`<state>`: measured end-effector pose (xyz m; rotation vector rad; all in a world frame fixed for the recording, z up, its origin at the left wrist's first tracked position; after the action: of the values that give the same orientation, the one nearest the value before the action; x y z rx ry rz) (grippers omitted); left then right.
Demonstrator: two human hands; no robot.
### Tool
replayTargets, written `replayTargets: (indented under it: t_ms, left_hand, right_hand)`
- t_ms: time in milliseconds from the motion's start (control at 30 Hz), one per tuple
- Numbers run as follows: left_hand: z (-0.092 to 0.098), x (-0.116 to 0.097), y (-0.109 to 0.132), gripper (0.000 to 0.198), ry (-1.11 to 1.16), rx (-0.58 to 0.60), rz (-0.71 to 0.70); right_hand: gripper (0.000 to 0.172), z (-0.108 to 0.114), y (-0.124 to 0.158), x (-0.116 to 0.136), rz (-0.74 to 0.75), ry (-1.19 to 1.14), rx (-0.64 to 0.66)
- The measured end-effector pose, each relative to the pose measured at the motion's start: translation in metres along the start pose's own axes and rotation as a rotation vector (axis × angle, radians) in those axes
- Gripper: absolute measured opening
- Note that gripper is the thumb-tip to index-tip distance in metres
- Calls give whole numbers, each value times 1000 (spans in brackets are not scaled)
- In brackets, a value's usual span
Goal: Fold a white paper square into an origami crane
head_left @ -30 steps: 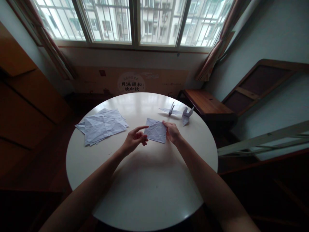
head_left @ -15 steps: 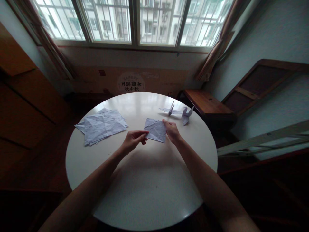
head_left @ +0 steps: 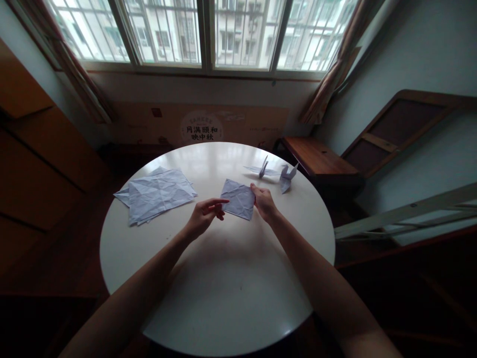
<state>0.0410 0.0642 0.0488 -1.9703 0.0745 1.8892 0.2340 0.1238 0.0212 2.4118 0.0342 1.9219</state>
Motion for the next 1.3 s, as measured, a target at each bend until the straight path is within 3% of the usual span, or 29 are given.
replayTargets:
  t_ms: [433,733,1067,1300]
  left_hand:
    - [5,2,-2,32,32,-56,19]
    - [6,-5,-1,34,15,-57,-4]
    - [3,-9,0,36,13,-42,-18]
    - [11,-10,0,37,8,-120,22]
  right_hand:
    - [46,3,1,-1,-34,-20,-43]
    - [51,14,-7,1,80,125,-25]
    - [52,18,-5,5,87,195,-59]
    - [54,14,-1,10,125,229,-51]
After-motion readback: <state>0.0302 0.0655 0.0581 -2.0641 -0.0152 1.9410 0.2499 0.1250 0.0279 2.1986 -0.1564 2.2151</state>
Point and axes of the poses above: each hand's wrist, its own y-axis away from the middle knuckle, its own z-axis out of the back of the hand, x = y × z, the point moved 8 cm from there along -y, towards the middle knuckle, and after that the axes turned 4 degrees about x, right-handed, at the moved point
